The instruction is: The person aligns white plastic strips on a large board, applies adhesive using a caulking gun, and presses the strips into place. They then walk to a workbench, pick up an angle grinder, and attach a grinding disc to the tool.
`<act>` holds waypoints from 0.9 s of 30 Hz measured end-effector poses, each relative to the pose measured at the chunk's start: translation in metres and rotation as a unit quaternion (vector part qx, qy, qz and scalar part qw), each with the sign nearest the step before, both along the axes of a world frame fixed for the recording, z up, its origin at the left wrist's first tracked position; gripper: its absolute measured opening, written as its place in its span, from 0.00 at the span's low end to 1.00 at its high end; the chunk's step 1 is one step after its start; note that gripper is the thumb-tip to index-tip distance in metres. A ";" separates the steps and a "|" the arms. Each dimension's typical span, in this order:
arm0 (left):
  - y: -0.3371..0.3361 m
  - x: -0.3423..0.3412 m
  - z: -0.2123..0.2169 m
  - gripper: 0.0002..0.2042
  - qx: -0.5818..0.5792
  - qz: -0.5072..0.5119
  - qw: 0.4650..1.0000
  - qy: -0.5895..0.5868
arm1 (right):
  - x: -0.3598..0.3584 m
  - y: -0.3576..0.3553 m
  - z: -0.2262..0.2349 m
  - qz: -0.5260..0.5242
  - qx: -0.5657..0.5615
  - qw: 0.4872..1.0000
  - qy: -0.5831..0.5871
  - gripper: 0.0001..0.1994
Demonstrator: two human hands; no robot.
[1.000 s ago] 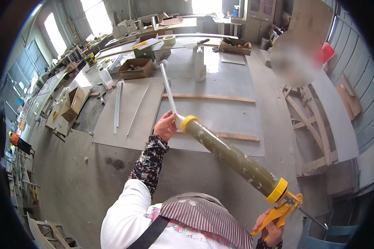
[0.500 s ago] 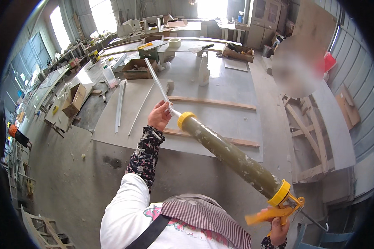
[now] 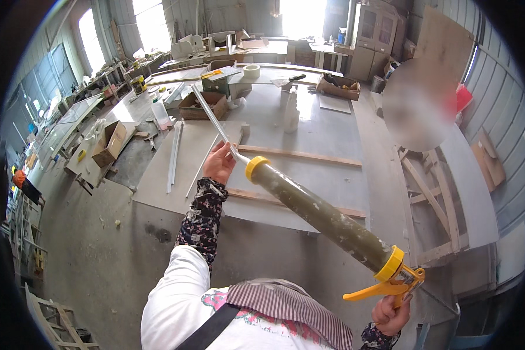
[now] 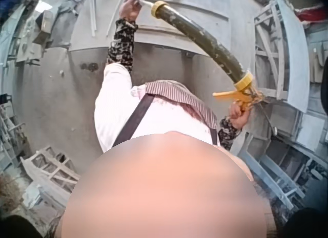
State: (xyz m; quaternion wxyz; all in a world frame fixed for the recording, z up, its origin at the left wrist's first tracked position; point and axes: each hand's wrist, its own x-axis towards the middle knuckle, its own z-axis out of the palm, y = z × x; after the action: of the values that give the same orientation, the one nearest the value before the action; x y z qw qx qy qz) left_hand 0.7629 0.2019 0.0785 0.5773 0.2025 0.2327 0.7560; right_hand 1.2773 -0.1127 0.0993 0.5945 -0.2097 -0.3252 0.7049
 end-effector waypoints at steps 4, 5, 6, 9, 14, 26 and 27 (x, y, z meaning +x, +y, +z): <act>-0.001 -0.009 0.001 0.10 -0.008 0.010 1.000 0.011 | 0.008 0.010 -0.016 0.084 0.100 0.991 -0.021 0.27; -0.001 -0.010 0.002 0.10 -0.010 0.014 1.000 0.014 | 0.009 0.012 -0.017 0.096 0.106 0.989 -0.021 0.25; -0.002 -0.012 0.002 0.10 -0.012 0.018 1.000 0.011 | 0.008 0.012 -0.017 0.040 -0.033 0.995 0.085 0.22; -0.007 -0.018 0.000 0.09 -0.018 0.031 0.999 0.011 | -0.007 0.011 -0.014 -0.149 -0.218 0.957 0.124 0.14; -0.018 -0.041 0.001 0.09 -0.021 0.062 0.997 0.031 | -0.035 0.026 -0.012 -0.159 0.050 0.981 -0.098 0.11; -0.143 -0.088 0.005 0.13 -0.059 0.110 0.979 0.159 | -0.103 0.139 -0.110 -0.122 0.038 0.975 0.183 0.15; -0.156 -0.087 0.000 0.13 -0.068 0.097 0.981 0.157 | -0.110 0.155 -0.119 -0.119 0.043 0.973 0.195 0.15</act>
State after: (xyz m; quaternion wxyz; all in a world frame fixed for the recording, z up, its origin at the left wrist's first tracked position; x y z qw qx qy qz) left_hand 0.6762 0.0456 0.0788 0.4703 0.2556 0.3897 0.7494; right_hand 1.1676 0.0425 -0.0201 0.7344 -0.0797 -0.2052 0.6420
